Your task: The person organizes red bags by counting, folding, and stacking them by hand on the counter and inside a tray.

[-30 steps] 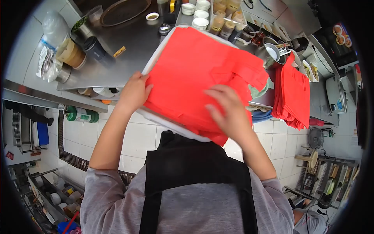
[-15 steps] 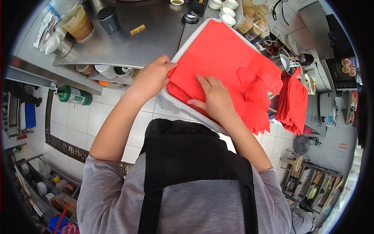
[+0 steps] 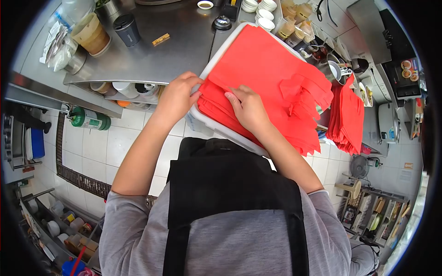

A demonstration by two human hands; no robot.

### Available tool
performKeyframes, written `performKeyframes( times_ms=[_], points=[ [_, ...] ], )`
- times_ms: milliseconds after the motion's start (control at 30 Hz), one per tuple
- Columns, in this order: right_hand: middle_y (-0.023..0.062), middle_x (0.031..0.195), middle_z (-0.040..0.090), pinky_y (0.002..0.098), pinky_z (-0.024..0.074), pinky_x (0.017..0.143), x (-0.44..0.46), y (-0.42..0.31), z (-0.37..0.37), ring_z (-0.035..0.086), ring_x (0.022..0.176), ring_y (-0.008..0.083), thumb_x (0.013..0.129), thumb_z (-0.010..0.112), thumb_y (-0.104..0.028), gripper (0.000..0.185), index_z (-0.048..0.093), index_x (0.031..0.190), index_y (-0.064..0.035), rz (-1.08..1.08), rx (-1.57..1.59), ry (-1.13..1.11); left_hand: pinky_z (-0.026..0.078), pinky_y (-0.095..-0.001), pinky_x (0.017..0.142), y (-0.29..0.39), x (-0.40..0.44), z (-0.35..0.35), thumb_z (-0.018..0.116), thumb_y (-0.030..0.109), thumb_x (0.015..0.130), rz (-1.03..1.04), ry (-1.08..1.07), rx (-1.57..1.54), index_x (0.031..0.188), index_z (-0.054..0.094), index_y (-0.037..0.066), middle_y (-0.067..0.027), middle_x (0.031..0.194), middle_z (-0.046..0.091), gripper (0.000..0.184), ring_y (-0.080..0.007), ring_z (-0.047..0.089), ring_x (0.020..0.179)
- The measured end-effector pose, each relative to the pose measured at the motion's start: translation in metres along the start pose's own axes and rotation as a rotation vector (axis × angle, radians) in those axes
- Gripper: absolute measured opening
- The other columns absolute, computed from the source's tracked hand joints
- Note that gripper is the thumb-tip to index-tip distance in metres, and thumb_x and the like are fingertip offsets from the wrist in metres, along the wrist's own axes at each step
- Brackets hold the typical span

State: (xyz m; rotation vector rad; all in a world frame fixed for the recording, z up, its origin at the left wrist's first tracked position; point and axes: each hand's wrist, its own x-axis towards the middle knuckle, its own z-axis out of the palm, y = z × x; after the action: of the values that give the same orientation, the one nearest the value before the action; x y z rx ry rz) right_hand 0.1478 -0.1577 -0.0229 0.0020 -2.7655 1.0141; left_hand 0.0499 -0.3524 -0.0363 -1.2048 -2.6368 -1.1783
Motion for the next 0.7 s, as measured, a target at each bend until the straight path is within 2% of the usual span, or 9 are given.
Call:
performKeyframes(
  times_ms=[133,200,300,400,467,500,567,700],
  points=[
    [0.0195,0.085,0.057,0.0416,0.0514,0.066,0.001,-0.001,0.000,0.060,0.072,0.0344,0.092,0.057,-0.014,0.028,0.064,0.114,0.0010,-0.053,-0.056,0.055,0.055,-0.0338,0.069,0.007,-0.002,0.003,0.069,0.002,0.077,-0.065,0.057,0.004,0.099,0.065,0.003,-0.0098,0.100,0.063,0.023,-0.0268,0.063,0.083],
    [0.0165,0.085,0.056,0.0396,0.0535,0.061,-0.001,-0.001,0.003,0.062,0.070,0.0300,0.086,0.057,-0.008,0.036,0.060,0.120,0.0012,-0.161,-0.386,0.027,0.055,-0.0332,0.069,0.007,-0.003,0.005,0.069,0.002,0.077,-0.087,0.069,0.027,0.097,0.065,0.003,-0.0093,0.100,0.063,0.021,-0.0259,0.063,0.082],
    [0.0132,0.085,0.056,0.0370,0.0549,0.058,-0.006,-0.001,0.008,0.062,0.068,0.0257,0.079,0.057,-0.004,0.045,0.057,0.123,0.0027,-0.205,-0.535,0.027,0.054,-0.0329,0.069,0.002,-0.005,0.008,0.068,0.001,0.077,-0.070,0.081,0.007,0.098,0.064,0.004,-0.0084,0.098,0.063,0.021,-0.0256,0.063,0.080],
    [0.0121,0.086,0.055,0.0349,0.0547,0.058,-0.008,-0.006,-0.003,0.062,0.066,0.0236,0.077,0.056,-0.002,0.046,0.057,0.122,0.0064,-0.231,-0.544,0.063,0.052,-0.0350,0.072,0.006,-0.008,0.009,0.069,0.002,0.076,-0.060,0.056,0.051,0.099,0.064,0.006,-0.0080,0.106,0.060,0.024,-0.0260,0.063,0.083],
    [0.0119,0.085,0.055,0.0341,0.0548,0.058,-0.009,-0.005,-0.004,0.062,0.066,0.0229,0.077,0.056,-0.002,0.045,0.057,0.121,0.0068,-0.254,-0.569,0.042,0.051,-0.0370,0.077,0.013,-0.010,0.008,0.071,0.006,0.074,-0.097,0.017,0.063,0.099,0.064,0.006,-0.0098,0.120,0.054,0.025,-0.0284,0.061,0.091],
    [0.0117,0.085,0.055,0.0332,0.0549,0.057,-0.011,-0.004,-0.004,0.062,0.065,0.0222,0.078,0.056,-0.002,0.044,0.057,0.120,0.0073,-0.279,-0.596,0.023,0.051,-0.0370,0.077,0.015,-0.010,0.010,0.071,0.006,0.074,-0.096,0.011,0.064,0.099,0.064,0.006,-0.0098,0.120,0.054,0.025,-0.0284,0.061,0.091],
    [0.0122,0.086,0.054,0.0336,0.0548,0.058,-0.017,-0.003,0.007,0.062,0.065,0.0232,0.077,0.055,-0.002,0.044,0.057,0.121,0.0062,-0.279,-0.611,-0.021,0.050,-0.0380,0.080,0.018,-0.008,0.013,0.072,0.008,0.073,-0.177,0.000,0.012,0.099,0.063,0.004,-0.0135,0.130,0.046,0.028,-0.0315,0.059,0.098],
    [0.0130,0.089,0.053,0.0335,0.0550,0.059,-0.016,-0.004,0.015,0.062,0.065,0.0235,0.078,0.055,-0.001,0.046,0.056,0.123,0.0064,-0.223,-0.625,-0.082,0.051,-0.0380,0.080,0.020,-0.009,0.017,0.073,0.009,0.073,-0.176,0.002,0.030,0.101,0.062,0.002,-0.0160,0.132,0.043,0.031,-0.0335,0.058,0.101]
  ],
)
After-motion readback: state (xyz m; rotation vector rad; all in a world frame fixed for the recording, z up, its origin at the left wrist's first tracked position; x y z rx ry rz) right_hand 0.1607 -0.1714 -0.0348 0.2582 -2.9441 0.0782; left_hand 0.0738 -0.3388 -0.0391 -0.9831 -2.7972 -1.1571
